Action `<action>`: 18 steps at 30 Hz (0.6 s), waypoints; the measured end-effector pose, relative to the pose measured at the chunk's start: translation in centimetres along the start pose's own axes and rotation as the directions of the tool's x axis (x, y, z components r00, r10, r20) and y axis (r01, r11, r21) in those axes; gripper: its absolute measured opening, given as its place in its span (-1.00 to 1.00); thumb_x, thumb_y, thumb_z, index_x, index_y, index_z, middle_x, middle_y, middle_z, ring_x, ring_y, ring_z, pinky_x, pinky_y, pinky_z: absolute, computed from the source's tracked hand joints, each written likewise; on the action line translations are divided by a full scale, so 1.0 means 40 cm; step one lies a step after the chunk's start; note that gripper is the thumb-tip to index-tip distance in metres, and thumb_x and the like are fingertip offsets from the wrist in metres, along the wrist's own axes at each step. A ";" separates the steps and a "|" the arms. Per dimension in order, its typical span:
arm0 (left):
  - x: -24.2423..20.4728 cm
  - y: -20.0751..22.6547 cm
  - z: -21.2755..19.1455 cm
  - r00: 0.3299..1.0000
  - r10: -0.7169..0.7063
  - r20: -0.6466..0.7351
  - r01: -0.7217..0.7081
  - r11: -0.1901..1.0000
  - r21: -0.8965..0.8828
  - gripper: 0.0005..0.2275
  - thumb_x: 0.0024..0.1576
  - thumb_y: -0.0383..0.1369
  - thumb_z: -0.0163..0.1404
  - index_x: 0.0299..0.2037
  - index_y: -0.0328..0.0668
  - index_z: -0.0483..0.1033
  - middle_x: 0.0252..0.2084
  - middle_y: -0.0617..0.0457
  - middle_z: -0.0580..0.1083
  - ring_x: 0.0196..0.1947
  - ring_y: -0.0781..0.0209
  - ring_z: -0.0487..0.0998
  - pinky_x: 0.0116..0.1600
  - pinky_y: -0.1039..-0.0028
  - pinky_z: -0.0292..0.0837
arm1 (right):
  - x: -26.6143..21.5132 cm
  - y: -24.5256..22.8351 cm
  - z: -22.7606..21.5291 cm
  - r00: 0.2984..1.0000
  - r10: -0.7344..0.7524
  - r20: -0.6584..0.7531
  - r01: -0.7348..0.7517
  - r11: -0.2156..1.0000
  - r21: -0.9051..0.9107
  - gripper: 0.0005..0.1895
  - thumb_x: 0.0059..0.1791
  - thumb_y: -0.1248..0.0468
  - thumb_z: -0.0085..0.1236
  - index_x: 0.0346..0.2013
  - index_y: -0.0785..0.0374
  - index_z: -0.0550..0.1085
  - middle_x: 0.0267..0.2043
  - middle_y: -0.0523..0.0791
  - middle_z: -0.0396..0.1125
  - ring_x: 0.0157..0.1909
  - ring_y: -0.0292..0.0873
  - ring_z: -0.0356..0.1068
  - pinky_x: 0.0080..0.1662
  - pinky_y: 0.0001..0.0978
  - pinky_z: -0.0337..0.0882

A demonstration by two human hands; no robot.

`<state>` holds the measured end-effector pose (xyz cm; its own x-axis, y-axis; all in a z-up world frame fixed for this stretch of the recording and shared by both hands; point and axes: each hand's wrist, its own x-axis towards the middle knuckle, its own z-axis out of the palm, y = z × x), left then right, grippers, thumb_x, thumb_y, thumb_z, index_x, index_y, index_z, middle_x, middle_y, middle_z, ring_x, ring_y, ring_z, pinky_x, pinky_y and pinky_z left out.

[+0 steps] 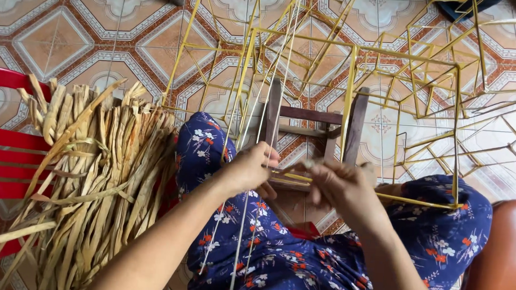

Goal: Weaving thin strips of dried plant material onto a metal furniture frame.

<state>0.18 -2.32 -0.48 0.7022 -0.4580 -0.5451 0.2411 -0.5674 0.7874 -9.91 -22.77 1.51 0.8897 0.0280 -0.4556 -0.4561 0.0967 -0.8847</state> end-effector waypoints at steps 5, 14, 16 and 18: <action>0.036 -0.046 -0.015 0.977 -0.076 0.199 0.129 0.955 -0.266 -0.70 0.20 -0.59 -0.01 0.12 -0.48 0.26 0.05 -0.36 0.48 -0.45 0.05 0.71 -0.46 0.47 0.61 | 0.113 0.019 -0.015 0.994 -0.105 -0.031 0.109 0.958 0.264 -0.69 0.15 0.19 -0.02 -0.11 0.41 0.53 -0.56 -0.15 0.34 -0.60 -0.33 0.23 -0.52 -0.53 0.20; 0.060 -0.081 0.036 0.995 -0.046 0.084 0.053 0.995 -0.087 -0.77 0.22 -0.28 0.02 -0.20 -0.35 0.55 -0.33 -0.08 0.65 -0.62 0.14 0.66 -0.64 0.49 0.41 | -0.155 0.033 -0.229 0.819 -0.329 -0.469 0.296 0.944 -0.145 -0.62 0.17 0.13 -0.07 -0.18 0.37 0.59 -0.34 -0.12 0.50 -0.31 -0.35 0.45 -0.20 -0.53 0.45; 0.055 -0.082 0.034 0.998 -0.057 -0.017 0.057 0.998 -0.027 -0.78 0.20 -0.31 0.01 -0.19 -0.36 0.57 -0.33 -0.10 0.68 -0.63 0.15 0.66 -0.62 0.48 0.46 | -0.276 0.084 -0.335 0.524 -0.353 -0.776 0.271 0.932 -0.241 -0.74 0.17 0.22 0.04 -0.13 0.38 0.57 -0.28 -0.11 0.47 -0.34 -0.31 0.38 -0.25 -0.49 0.36; 0.046 -0.051 0.044 0.997 -0.073 -0.019 0.073 0.997 0.014 -0.78 0.20 -0.31 0.01 -0.18 -0.35 0.58 -0.32 -0.09 0.68 -0.62 0.15 0.66 -0.60 0.47 0.47 | -0.414 0.202 -0.478 0.368 -0.372 -0.852 0.020 0.920 -0.392 -0.76 0.16 0.22 0.09 -0.08 0.36 0.56 -0.24 -0.09 0.46 -0.31 -0.27 0.40 -0.23 -0.47 0.39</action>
<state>-0.18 -3.21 -3.59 0.6956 -0.4023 -0.5952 0.2824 -0.6087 0.7414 -28.70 -41.46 0.00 0.4804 -0.8737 0.0769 -0.4091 -0.3008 -0.8615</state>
